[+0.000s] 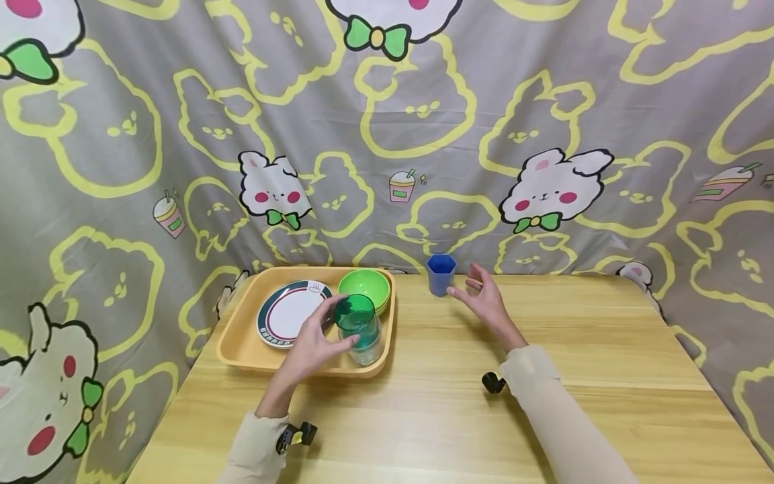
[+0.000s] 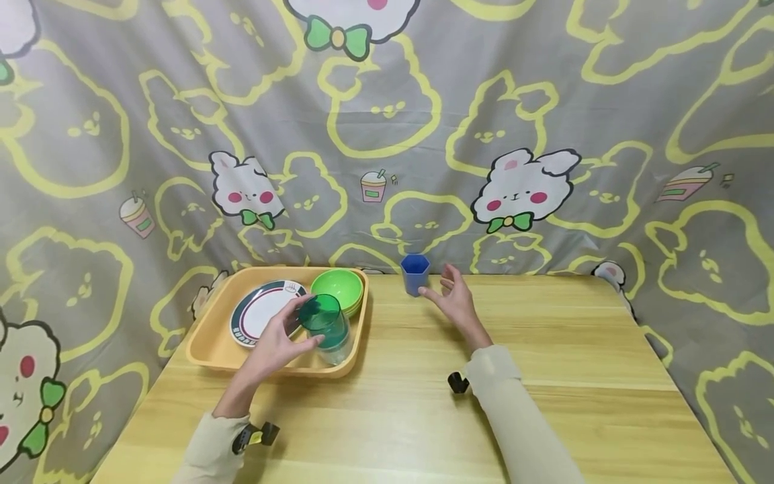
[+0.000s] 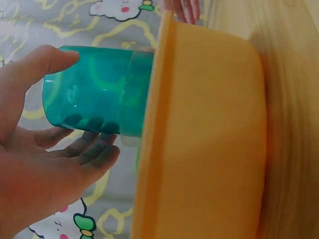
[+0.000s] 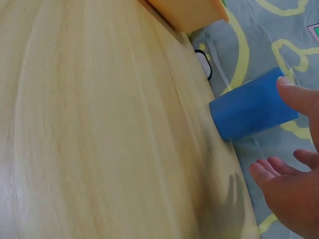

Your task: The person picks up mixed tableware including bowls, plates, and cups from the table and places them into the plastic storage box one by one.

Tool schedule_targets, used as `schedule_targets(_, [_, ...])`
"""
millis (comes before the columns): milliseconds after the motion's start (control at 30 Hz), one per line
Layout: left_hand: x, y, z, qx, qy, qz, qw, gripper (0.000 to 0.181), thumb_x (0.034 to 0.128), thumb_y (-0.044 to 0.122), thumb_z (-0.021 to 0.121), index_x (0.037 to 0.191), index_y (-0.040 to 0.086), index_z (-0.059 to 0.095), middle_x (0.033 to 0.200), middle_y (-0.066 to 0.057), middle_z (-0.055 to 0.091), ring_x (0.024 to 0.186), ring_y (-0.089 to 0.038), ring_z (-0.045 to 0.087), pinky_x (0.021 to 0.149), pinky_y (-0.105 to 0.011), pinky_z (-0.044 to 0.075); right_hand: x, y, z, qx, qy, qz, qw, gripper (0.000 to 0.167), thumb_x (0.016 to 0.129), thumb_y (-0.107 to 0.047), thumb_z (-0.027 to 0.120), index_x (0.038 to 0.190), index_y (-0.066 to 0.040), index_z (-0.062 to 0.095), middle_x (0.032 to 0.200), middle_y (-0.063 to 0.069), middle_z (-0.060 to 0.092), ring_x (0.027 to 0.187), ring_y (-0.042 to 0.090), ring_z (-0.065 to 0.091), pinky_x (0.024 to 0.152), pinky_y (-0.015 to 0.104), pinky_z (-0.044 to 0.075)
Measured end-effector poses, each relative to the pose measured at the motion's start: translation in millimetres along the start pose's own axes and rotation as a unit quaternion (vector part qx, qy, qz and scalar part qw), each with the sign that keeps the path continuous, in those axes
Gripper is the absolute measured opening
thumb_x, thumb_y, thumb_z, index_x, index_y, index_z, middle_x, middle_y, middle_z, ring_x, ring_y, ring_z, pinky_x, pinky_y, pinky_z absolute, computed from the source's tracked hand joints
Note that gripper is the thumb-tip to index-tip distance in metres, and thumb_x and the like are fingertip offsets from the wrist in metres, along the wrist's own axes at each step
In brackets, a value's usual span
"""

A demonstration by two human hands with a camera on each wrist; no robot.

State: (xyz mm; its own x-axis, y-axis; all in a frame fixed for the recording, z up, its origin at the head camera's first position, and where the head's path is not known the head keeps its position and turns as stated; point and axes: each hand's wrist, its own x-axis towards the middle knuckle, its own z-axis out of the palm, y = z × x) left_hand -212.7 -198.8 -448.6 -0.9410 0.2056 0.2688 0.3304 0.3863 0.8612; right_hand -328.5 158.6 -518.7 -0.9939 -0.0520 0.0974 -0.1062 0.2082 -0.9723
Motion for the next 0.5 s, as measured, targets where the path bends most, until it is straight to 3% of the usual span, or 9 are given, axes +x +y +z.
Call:
schedule_targets(267, [-0.5,-3.8,1.6,0.011,0.004,-0.022,0.9997,0.074,0.0764,0.002,0.088,0.141,-0.001,0.052,0.137,-0.023,0.058,0.132,-0.04,0.052,0.115,-0.052,0.039,12.0,4.5,14.1,0.007,-0.002,0.014,0.9999,0.096,0.088,-0.018,0.083,0.16,0.001,0.023,0.157,0.028,0.034,0.143,0.043,0.039,0.119,0.047,0.036])
schedule_targets(500, [0.6,-6.2,3.4,-0.007,-0.002,-0.028,0.9996,0.075,0.0764,0.002,0.089,0.142,-0.001,0.051,0.136,-0.021,0.058,0.131,-0.037,0.053,0.114,-0.048,0.041,18.4,5.2,24.2,-0.001,0.0,0.016,0.9999,0.094,0.088,-0.015,0.083,0.16,-0.001,0.025,0.158,0.026,0.035,0.144,0.042,0.039,0.12,0.047,0.035])
